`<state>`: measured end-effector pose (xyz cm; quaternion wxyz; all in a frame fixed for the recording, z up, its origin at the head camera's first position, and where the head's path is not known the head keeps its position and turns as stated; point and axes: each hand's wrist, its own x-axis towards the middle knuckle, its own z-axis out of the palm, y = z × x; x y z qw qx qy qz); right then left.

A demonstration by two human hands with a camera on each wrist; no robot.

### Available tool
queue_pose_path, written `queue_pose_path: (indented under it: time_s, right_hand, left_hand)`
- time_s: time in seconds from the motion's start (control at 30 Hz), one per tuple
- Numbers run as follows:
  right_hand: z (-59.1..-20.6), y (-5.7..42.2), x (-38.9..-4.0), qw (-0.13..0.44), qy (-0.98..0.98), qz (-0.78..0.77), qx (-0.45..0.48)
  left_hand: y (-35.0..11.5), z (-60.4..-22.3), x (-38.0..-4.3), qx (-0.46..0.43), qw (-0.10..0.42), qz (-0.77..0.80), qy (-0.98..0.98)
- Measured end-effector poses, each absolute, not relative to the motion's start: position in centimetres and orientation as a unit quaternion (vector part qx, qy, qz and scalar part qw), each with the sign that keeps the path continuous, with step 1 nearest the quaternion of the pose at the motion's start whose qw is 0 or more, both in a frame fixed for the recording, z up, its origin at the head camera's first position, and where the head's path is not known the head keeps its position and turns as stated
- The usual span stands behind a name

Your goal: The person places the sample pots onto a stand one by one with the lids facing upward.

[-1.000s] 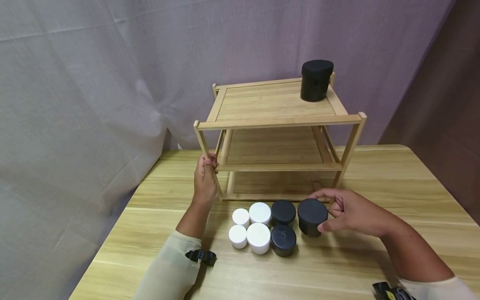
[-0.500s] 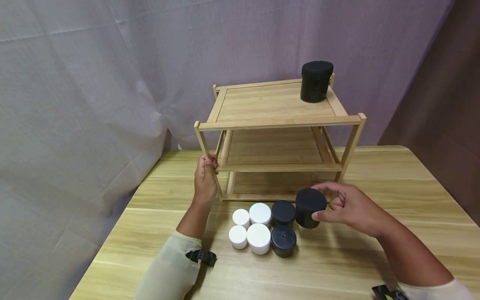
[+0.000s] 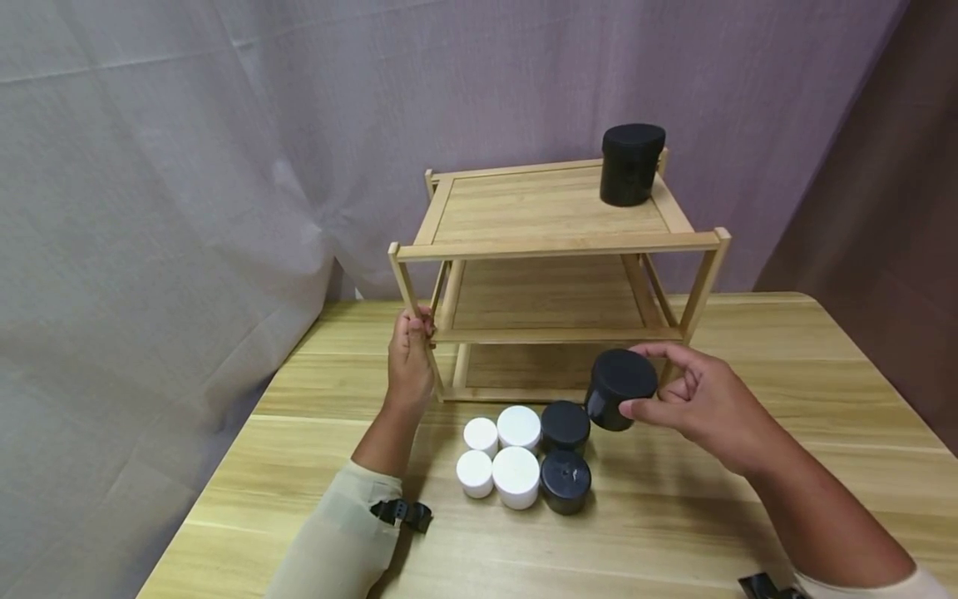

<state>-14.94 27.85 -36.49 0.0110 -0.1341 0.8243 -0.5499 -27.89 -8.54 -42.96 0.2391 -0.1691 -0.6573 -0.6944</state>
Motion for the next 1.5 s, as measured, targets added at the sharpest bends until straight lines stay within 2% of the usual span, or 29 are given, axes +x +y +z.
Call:
queue_pose_path:
  time_s: [0.7, 1.03, 1.5]
  right_hand:
    - [-32.1, 27.3, -14.8, 0.025, 0.871, -0.475, -0.126]
    - [-30.2, 27.7, -15.4, 0.062, 0.856, -0.491, -0.149]
    - [-27.5, 28.9, -16.8, 0.066, 0.847, -0.500, -0.169]
  left_hand:
    - [-8.6, -42.9, -28.0, -0.172, 0.236, -0.689, -0.663]
    - [-8.6, -42.9, -27.8, -0.169, 0.238, -0.694, -0.658]
    - [-8.5, -43.1, -27.8, -0.167, 0.241, -0.700, -0.651]
